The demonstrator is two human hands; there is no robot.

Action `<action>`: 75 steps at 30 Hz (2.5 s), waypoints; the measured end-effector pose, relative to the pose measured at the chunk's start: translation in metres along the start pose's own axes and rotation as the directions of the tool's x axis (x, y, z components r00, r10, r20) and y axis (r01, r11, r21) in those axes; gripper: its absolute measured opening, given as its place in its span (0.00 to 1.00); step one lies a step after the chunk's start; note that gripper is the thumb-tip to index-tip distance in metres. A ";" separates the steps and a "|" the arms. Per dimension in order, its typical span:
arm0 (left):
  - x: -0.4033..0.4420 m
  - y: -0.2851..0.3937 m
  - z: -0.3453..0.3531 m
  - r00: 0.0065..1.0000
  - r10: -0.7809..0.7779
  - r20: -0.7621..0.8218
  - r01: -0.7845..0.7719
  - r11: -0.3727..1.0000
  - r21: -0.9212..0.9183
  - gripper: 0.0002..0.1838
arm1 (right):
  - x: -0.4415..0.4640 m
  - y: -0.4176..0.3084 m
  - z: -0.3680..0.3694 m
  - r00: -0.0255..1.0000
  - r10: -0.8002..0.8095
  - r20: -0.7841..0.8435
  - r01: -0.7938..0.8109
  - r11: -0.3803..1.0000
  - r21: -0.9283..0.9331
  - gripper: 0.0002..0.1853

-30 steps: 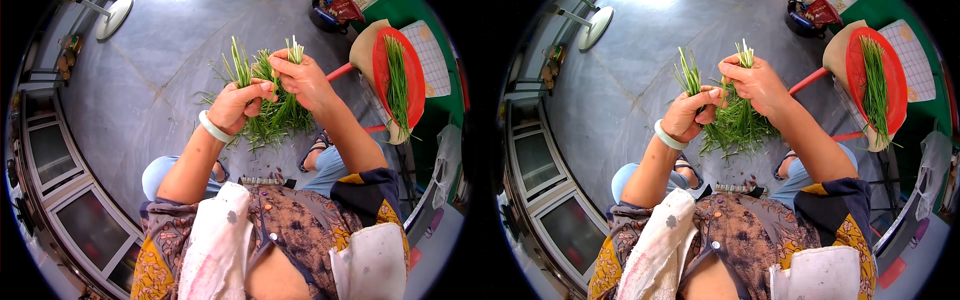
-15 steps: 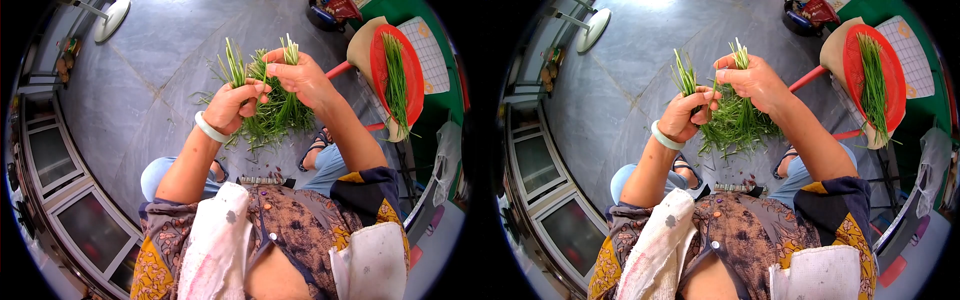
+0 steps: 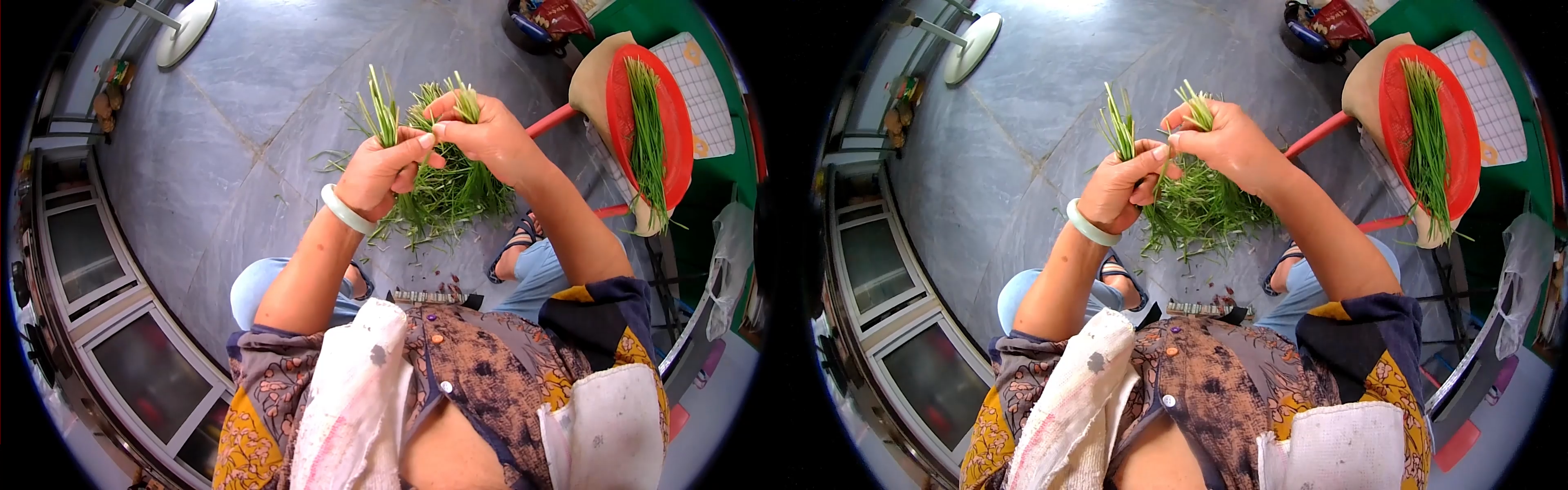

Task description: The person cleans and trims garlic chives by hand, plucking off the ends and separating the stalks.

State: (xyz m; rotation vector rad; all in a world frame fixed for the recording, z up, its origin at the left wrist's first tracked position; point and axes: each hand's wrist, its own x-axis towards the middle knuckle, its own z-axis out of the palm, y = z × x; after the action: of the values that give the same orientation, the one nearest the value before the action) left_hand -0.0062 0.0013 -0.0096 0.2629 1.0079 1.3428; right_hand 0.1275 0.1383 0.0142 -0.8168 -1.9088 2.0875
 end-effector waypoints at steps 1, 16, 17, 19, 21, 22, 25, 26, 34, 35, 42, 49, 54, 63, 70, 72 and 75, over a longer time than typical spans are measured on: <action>0.001 -0.002 -0.001 1.000 0.019 -0.016 -0.018 1.000 0.023 0.07 | 0.002 0.006 0.000 0.998 -0.064 -0.002 0.064 0.995 -0.079 0.12; 0.000 0.000 0.000 1.000 0.016 -0.002 -0.016 1.000 0.007 0.03 | 0.003 0.007 -0.005 0.904 -0.381 -0.194 0.235 0.821 -0.520 0.14; 0.000 0.000 -0.001 1.000 0.019 0.000 -0.019 1.000 0.000 0.03 | 0.004 0.008 -0.008 0.907 -0.366 -0.208 0.222 0.835 -0.503 0.13; -0.001 0.000 -0.002 1.000 0.030 0.003 -0.030 0.999 -0.016 0.03 | 0.007 0.015 -0.013 0.910 -0.350 -0.221 0.195 0.833 -0.518 0.10; 0.000 -0.001 -0.004 0.999 0.044 0.001 -0.044 0.998 -0.037 0.03 | 0.008 0.015 -0.016 0.953 -0.251 -0.171 0.142 0.866 -0.479 0.08; 0.000 0.000 -0.005 0.999 0.051 0.000 -0.051 0.998 -0.047 0.03 | 0.007 0.014 -0.018 0.982 -0.157 -0.109 0.094 0.895 -0.436 0.08; -0.001 -0.001 -0.003 0.997 0.076 -0.032 -0.078 0.996 -0.051 0.03 | 0.000 -0.001 -0.007 0.999 -0.018 -0.029 0.013 0.988 -0.152 0.08; -0.001 -0.001 -0.003 0.996 0.078 -0.033 -0.079 0.996 -0.039 0.03 | -0.003 -0.005 0.001 1.000 0.004 -0.021 -0.005 1.000 -0.026 0.08; -0.002 -0.002 -0.004 0.998 0.045 0.041 -0.042 0.997 -0.061 0.03 | -0.006 -0.007 0.010 0.995 -0.082 0.048 0.080 0.996 0.038 0.08; -0.002 -0.001 -0.003 0.998 0.040 0.039 -0.037 0.997 -0.062 0.03 | -0.006 -0.006 0.010 0.993 -0.102 0.055 0.100 0.994 0.049 0.07; -0.005 0.003 -0.001 1.000 0.010 0.029 -0.007 0.995 -0.096 0.03 | -0.009 -0.012 0.007 0.985 -0.106 0.134 0.097 0.992 0.078 0.08; -0.007 0.006 0.002 0.999 0.001 0.050 0.002 0.998 -0.068 0.06 | -0.001 0.006 0.000 0.955 -0.219 0.198 0.218 0.976 0.027 0.09; -0.005 0.003 0.000 0.999 0.026 0.032 -0.025 0.999 -0.037 0.06 | -0.001 0.014 0.000 0.971 -0.231 0.060 0.238 0.954 -0.182 0.10; -0.004 0.002 -0.003 0.999 0.029 0.029 -0.029 0.999 -0.014 0.07 | 0.003 0.001 -0.015 0.964 -0.198 -0.178 0.133 0.936 -0.325 0.08; -0.004 0.002 -0.002 0.999 0.047 -0.004 -0.047 0.999 0.010 0.08 | -0.001 -0.004 -0.021 0.996 -0.035 0.084 0.075 0.839 -0.538 0.12; -0.003 0.002 -0.002 0.999 0.043 -0.002 -0.043 0.999 0.000 0.08 | 0.000 0.006 -0.020 0.995 -0.089 0.040 0.098 0.884 -0.457 0.13; -0.003 0.002 -0.002 0.999 0.038 0.002 -0.038 0.999 -0.014 0.08 | 0.001 0.004 -0.019 0.999 -0.048 0.021 0.052 0.933 -0.357 0.12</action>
State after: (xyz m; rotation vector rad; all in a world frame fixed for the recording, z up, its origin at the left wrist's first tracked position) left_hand -0.0086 -0.0017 -0.0083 0.2743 0.9956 1.3832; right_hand 0.1373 0.1540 0.0103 -0.8125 -2.3302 1.7414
